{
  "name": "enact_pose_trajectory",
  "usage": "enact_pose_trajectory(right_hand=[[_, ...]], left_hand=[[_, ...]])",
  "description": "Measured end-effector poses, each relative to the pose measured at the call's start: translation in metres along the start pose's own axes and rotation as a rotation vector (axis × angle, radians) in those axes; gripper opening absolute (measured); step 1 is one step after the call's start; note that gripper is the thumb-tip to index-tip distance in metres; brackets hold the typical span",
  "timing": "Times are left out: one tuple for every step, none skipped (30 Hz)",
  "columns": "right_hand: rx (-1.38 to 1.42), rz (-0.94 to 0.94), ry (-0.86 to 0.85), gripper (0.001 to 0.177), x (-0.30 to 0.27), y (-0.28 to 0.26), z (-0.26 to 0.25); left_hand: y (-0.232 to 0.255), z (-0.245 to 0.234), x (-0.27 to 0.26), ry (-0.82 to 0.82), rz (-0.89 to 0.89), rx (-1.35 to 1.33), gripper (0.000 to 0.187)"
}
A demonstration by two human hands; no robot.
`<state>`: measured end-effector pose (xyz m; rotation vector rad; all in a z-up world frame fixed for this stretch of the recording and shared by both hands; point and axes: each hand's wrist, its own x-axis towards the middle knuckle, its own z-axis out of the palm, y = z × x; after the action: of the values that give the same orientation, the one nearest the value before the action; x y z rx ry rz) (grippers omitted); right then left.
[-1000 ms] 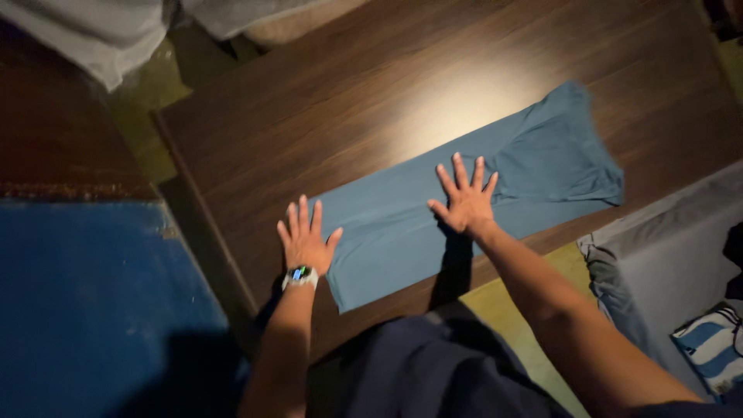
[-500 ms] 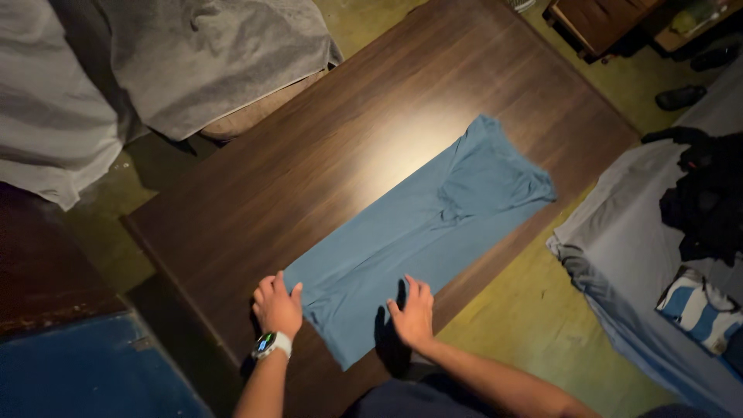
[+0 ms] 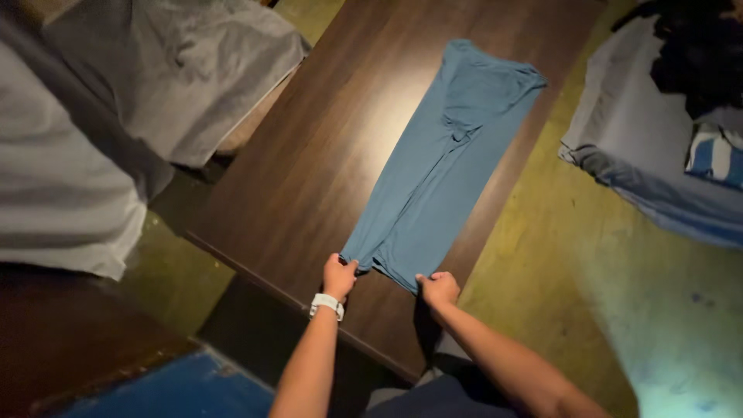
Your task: The person folds a blue t-shirt on a wooden table, then places it on a bed. They repeat the process with another blue t-shirt and then fold a pair of black pants, placing each folded item on the bed.
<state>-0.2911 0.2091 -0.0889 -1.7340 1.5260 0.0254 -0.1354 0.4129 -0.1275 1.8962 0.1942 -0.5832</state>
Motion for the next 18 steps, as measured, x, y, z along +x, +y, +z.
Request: enact_pose_trajectory(right_hand=[[0.063,0.057,-0.012,0.038,-0.004,0.001,0.008],[0.084,0.074,-0.06,0.033,-0.008,0.001,0.017],[0.095,0.099,-0.091,0.029,-0.008,0.009,0.016],[0.106,0.123,-0.123,0.026,-0.008,0.018,0.014],[0.149,0.111,-0.113,0.024,-0.01,0.029,0.015],[0.192,0.1,-0.102,0.023,-0.012,0.041,0.013],[0.231,0.081,-0.091,0.022,-0.013,0.05,0.013],[0.302,0.038,-0.115,0.022,-0.016,0.058,0.015],[0.37,-0.001,-0.139,0.021,-0.021,0.07,0.014],[0.438,-0.041,-0.163,0.021,-0.024,0.082,0.011],[0.549,0.03,-0.224,0.019,-0.026,0.091,0.008],[0.66,0.101,-0.286,0.018,-0.029,0.099,0.007],[0.777,0.169,-0.343,0.017,-0.03,0.101,0.007],[0.779,0.176,-0.346,0.017,-0.033,0.102,0.01],[0.78,0.185,-0.337,0.018,-0.035,0.107,0.008],[0.781,0.194,-0.327,0.02,-0.035,0.109,0.008],[0.799,0.188,-0.351,0.019,-0.038,0.108,0.013],[0.817,0.181,-0.375,0.019,-0.041,0.106,0.016]], left_hand=[[-0.004,-0.006,-0.003,-0.001,-0.012,0.01,0.026],[-0.007,-0.015,-0.003,0.007,-0.026,-0.069,0.024],[-0.013,-0.014,-0.008,-0.004,-0.05,-0.155,0.022],[-0.018,-0.012,-0.011,-0.015,-0.076,-0.241,0.02],[-0.024,-0.017,-0.015,-0.011,-0.069,-0.246,0.02],[-0.029,-0.021,-0.02,-0.007,-0.062,-0.251,0.021],[-0.031,-0.024,-0.022,0.0,-0.053,-0.264,0.021],[-0.031,-0.029,-0.024,-0.002,-0.068,-0.223,0.021],[-0.032,-0.034,-0.029,-0.005,-0.087,-0.181,0.021],[-0.032,-0.038,-0.036,-0.007,-0.107,-0.139,0.021],[-0.031,-0.04,-0.042,-0.019,-0.104,-0.148,0.022],[-0.029,-0.042,-0.048,-0.031,-0.102,-0.156,0.024],[-0.024,-0.045,-0.048,-0.049,-0.093,-0.163,0.026],[-0.019,-0.05,-0.046,-0.002,-0.123,-0.157,0.031],[-0.016,-0.047,-0.045,0.032,-0.154,-0.152,0.036],[-0.013,-0.044,-0.041,0.067,-0.184,-0.147,0.041],[-0.012,-0.049,-0.035,0.042,-0.144,-0.084,0.042],[-0.012,-0.053,-0.029,0.018,-0.104,-0.022,0.042]])
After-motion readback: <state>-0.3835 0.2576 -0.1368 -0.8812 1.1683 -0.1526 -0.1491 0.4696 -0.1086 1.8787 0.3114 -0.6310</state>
